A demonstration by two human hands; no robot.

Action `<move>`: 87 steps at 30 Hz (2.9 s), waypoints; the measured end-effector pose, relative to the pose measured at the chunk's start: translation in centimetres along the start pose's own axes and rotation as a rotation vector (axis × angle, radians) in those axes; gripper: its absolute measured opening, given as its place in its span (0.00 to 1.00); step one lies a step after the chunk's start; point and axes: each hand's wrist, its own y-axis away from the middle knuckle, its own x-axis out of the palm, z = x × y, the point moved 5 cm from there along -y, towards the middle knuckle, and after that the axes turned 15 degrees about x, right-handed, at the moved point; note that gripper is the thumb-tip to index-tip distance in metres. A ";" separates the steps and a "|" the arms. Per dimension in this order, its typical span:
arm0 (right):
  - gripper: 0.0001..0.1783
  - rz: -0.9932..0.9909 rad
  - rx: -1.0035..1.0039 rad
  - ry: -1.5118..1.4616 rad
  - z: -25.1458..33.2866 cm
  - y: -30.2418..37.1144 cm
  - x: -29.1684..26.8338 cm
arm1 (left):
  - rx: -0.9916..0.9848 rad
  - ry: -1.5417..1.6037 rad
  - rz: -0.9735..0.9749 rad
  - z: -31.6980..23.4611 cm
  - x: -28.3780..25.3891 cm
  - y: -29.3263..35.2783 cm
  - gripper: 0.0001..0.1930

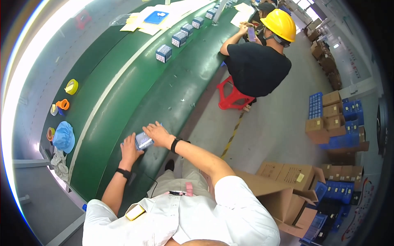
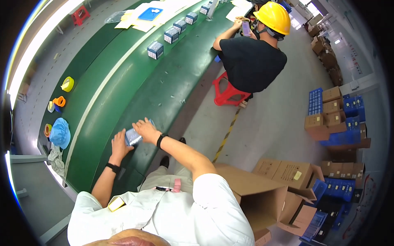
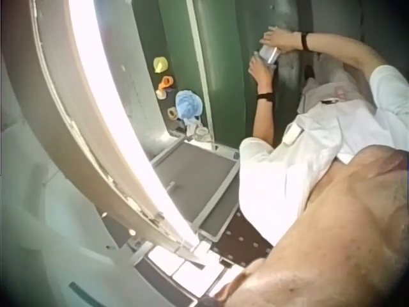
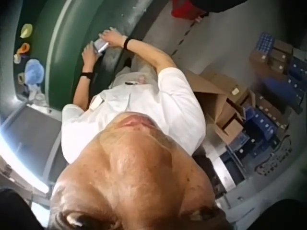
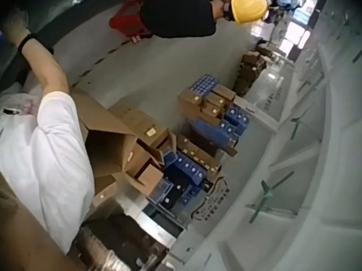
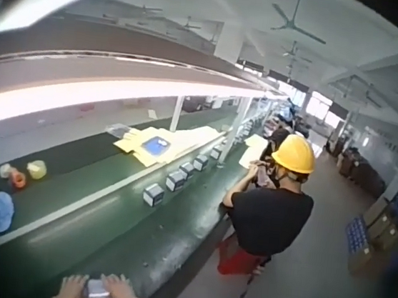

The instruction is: Taking finished items from a conveyor belt and placing them into cardboard shipping boxes.

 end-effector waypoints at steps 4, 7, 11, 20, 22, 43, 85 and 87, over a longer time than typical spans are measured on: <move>0.35 0.072 0.089 0.130 0.8 -0.5 0.6 | 0.148 -0.144 0.065 0.0 -0.4 -0.1 0.46; 0.34 0.106 0.134 0.157 0.8 -0.3 0.9 | 0.203 -0.016 0.024 0.9 0.0 -0.1 0.44; 0.32 0.094 0.203 0.105 1.0 2.1 0.5 | 0.289 0.052 0.023 -0.2 0.0 0.5 0.41; 0.32 -0.212 0.470 0.153 -0.9 15.8 -13.4 | 0.741 0.146 -0.053 -14.6 -5.2 -2.4 0.40; 0.34 -0.372 0.554 0.238 -1.0 21.0 -18.9 | 0.918 0.181 -0.098 -21.1 -8.2 -3.1 0.41; 0.37 -0.503 1.549 0.219 3.2 73.3 -25.6 | 1.896 0.284 0.250 -69.9 1.4 15.7 0.33; 0.20 -0.403 2.298 -0.078 -21.9 77.7 22.3 | 1.853 0.021 0.692 -68.7 49.1 14.3 0.23; 0.21 -0.404 2.309 -0.116 -21.5 78.3 23.9 | 1.812 -0.045 0.859 -69.7 48.0 15.1 0.25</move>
